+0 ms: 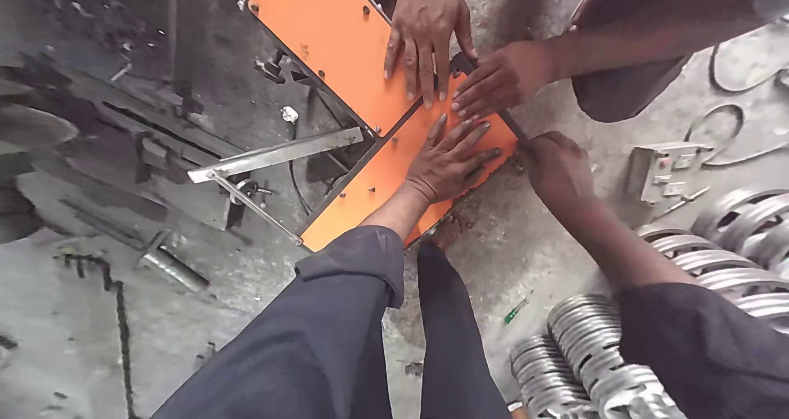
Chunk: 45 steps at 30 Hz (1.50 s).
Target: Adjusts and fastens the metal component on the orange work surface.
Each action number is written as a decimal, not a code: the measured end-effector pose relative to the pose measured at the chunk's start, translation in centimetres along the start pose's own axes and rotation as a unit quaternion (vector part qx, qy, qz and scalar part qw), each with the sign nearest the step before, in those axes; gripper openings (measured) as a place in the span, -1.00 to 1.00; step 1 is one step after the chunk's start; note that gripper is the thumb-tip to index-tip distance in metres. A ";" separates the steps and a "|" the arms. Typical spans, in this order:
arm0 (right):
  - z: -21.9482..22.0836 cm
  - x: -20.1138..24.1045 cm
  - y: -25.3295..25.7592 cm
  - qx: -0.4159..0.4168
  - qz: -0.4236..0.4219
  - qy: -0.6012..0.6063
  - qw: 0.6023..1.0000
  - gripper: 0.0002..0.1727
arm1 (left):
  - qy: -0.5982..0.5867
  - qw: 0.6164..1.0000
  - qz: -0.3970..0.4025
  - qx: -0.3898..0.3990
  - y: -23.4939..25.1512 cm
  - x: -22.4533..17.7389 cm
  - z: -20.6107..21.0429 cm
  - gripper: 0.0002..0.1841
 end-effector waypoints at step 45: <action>1.0 -0.1 -1.4 -0.066 -0.101 -0.035 0.992 -0.72 | 0.021 1.000 -0.015 0.004 0.2 -0.6 0.3 -0.57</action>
Point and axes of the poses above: each hand's wrist, its own y-axis towards the middle knuckle, its own z-axis out of the palm, x = y × z, the point moved 4 cm from there along y, towards the middle knuckle, and after that the axes turned 15 degrees about -z, right-handed, at the moved point
